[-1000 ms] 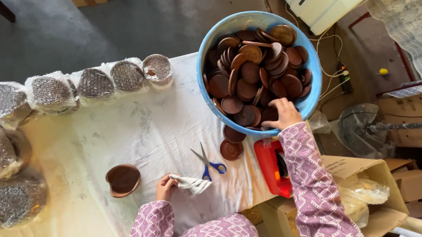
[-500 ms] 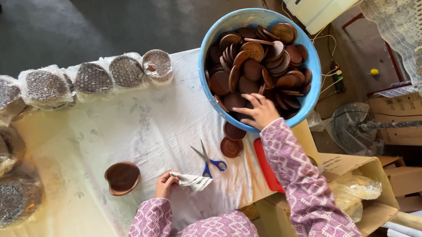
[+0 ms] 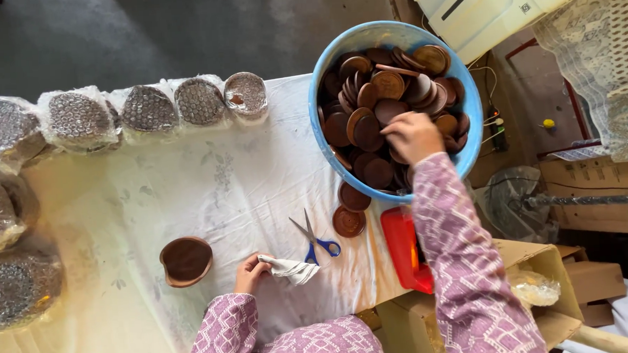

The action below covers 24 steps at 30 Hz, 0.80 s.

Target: Cleaning and organizing wooden lids or bases for containers in a fulfillment center setting.

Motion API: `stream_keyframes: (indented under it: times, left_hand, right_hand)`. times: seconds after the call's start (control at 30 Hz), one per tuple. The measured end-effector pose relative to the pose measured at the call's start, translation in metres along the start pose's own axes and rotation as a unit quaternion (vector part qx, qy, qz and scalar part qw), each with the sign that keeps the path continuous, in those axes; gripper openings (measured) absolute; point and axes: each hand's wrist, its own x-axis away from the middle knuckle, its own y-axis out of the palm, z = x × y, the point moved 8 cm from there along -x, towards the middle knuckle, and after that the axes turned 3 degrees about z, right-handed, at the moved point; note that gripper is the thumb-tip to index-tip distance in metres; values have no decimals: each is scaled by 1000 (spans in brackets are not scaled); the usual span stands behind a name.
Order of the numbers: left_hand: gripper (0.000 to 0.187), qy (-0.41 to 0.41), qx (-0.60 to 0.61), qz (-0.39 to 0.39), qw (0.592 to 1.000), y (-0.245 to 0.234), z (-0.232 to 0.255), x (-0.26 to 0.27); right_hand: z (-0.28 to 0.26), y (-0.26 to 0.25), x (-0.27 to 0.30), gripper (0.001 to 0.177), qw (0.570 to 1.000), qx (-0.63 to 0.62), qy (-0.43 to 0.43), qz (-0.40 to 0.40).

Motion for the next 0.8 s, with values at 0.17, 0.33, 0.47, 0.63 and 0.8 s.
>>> stream_keyframes:
  times: [0.17,0.33,0.47,0.63,0.8]
  left_hand:
    - [20,-1,10,-4,1000,5,3,1]
    - [20,11,3,-11,1000,4,3,2]
    - [20,20,1,-17,1000,5,4,3]
    - [20,28,-32,-14,999,3,1,1]
    - [20,21,-11,-23,999,5,2,0]
  right_hand:
    - [-30,106,18,39,978,47,-120,-166]
    - [12,110,48,51,915,246,-103,-304]
    - [38,76,57,79,966,139,-22,-218]
    - [31,70,65,84,974,120,-21,-193]
    - [45,81,62,61,970,110,8,-215]
